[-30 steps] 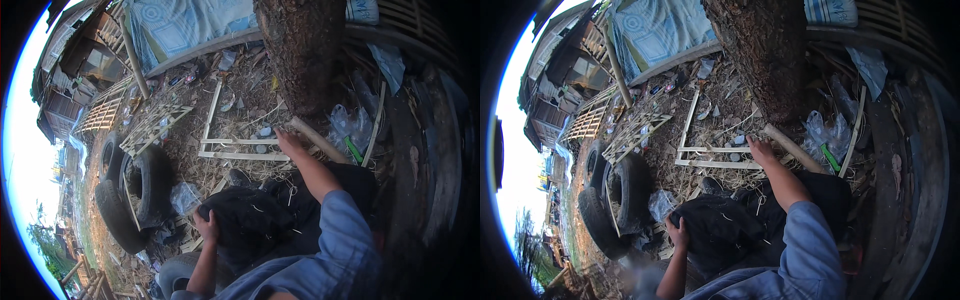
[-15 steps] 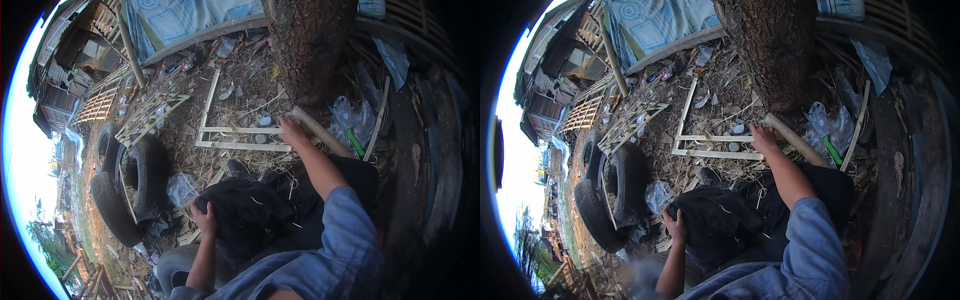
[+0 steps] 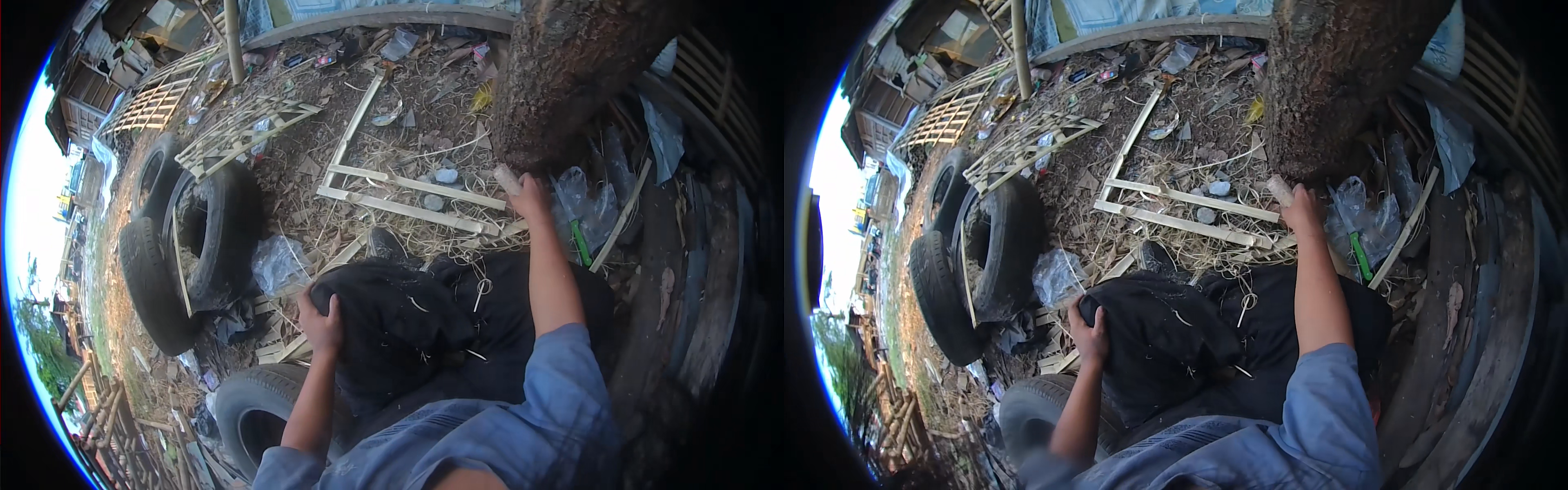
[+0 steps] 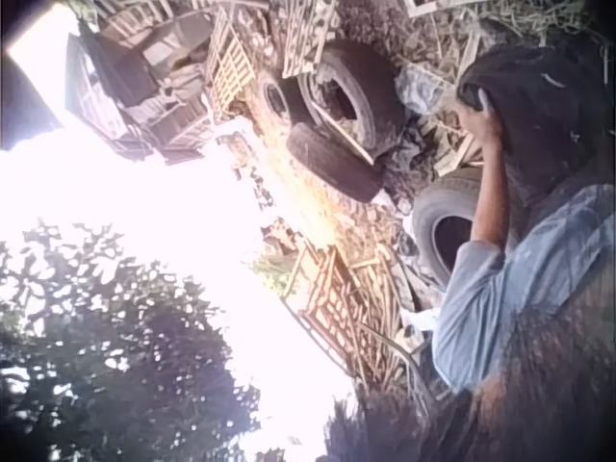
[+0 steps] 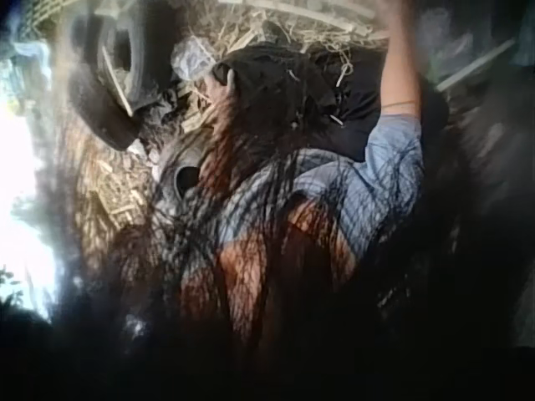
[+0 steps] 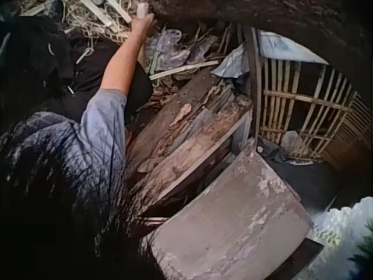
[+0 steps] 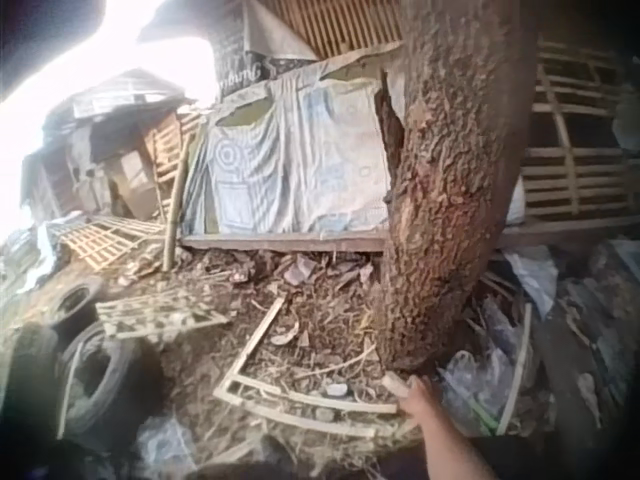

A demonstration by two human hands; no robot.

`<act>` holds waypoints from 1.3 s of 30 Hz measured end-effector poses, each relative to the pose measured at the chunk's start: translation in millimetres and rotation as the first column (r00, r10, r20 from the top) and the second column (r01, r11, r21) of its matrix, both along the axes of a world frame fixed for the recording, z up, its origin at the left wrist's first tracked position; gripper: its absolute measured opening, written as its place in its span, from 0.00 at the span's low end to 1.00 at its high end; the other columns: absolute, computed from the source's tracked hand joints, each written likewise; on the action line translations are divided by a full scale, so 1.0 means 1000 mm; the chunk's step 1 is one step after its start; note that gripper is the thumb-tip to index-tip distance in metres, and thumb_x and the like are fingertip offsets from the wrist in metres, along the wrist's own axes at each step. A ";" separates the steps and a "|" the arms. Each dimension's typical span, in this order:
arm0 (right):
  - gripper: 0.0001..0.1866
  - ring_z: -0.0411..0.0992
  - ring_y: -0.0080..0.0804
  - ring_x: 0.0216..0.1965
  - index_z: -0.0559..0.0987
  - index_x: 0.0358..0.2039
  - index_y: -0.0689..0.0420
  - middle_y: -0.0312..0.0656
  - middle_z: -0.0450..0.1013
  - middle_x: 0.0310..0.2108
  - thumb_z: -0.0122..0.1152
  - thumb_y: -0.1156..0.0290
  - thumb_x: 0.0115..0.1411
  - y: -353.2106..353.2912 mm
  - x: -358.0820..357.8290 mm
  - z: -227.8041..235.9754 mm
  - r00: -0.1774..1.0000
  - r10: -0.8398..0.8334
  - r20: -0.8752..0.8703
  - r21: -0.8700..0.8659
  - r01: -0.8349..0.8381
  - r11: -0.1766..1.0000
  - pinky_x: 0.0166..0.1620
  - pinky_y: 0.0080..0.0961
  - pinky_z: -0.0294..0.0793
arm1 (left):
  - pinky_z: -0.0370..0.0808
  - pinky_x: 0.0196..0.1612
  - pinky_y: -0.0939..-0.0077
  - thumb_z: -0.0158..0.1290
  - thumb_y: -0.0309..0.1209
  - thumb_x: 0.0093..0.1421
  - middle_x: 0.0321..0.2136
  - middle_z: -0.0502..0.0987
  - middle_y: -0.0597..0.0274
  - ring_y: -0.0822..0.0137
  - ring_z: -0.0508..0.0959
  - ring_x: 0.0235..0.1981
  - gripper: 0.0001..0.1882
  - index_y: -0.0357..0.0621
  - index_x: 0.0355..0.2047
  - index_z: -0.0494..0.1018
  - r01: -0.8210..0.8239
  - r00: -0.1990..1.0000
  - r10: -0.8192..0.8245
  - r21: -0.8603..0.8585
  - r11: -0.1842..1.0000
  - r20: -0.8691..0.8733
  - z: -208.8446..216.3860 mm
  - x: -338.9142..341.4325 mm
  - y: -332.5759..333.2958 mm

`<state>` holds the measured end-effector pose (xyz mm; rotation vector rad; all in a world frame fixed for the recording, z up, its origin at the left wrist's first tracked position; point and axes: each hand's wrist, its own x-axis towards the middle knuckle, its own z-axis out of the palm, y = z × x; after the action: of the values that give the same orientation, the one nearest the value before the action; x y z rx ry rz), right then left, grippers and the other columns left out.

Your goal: The person assembles a lattice frame by aligning thin wooden slats and securing them with small nails using a wooden mallet.

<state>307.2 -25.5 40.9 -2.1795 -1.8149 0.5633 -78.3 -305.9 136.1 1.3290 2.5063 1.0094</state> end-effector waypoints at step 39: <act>0.39 0.71 0.53 0.54 0.71 0.54 0.58 0.55 0.73 0.51 0.77 0.62 0.41 -0.016 0.024 -0.011 0.999 0.026 0.027 -0.155 -0.021 0.988 0.56 0.42 0.70 | 0.62 0.58 0.58 0.60 0.46 0.52 0.48 0.73 0.50 0.48 0.71 0.51 0.32 0.44 0.54 0.69 -0.025 0.998 0.024 -0.020 0.999 -0.050 0.005 -0.010 -0.014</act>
<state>331.1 -41.2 29.7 -2.2788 -1.8717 0.7025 -88.4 -319.9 141.1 1.3371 2.5682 0.9635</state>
